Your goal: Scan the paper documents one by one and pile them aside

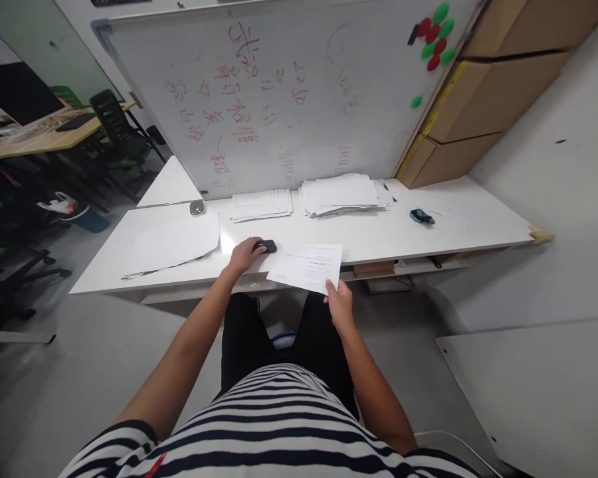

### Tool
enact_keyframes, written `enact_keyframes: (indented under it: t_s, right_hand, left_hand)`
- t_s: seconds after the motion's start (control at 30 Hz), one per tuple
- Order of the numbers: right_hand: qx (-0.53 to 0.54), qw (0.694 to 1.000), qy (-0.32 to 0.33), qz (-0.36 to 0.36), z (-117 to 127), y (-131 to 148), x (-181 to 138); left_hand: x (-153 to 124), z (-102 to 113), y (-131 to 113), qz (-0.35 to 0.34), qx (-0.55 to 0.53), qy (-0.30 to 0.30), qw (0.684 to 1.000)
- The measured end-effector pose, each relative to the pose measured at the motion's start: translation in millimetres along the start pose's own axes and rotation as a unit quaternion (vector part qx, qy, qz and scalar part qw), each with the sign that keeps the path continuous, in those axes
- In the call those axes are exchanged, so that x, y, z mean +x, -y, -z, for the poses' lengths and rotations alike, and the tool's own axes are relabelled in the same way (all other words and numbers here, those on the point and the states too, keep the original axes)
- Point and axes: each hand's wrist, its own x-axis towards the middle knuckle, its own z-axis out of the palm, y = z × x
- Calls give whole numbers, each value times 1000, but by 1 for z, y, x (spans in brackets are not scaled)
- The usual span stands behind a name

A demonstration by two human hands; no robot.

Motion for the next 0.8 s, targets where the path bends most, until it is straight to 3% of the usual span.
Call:
enact_keyframes:
  t_s: [0.13, 0.43, 0.7, 0.8]
  right_hand:
    - [5, 1000, 6, 8, -2, 0, 2]
    - [-8, 999, 32, -5, -13, 1, 1]
    - [-21, 995, 92, -19, -23, -2, -2]
    - [-22, 995, 91, -25, -23, -4, -5]
  left_hand:
    - [-8, 4, 3, -40, -24, 10, 999]
    - [-16, 11, -1, -11, -73, 26, 997]
    - [-15, 28, -8, -23, -75, 104, 991]
    - [-8, 29, -11, -15, -81, 97, 992]
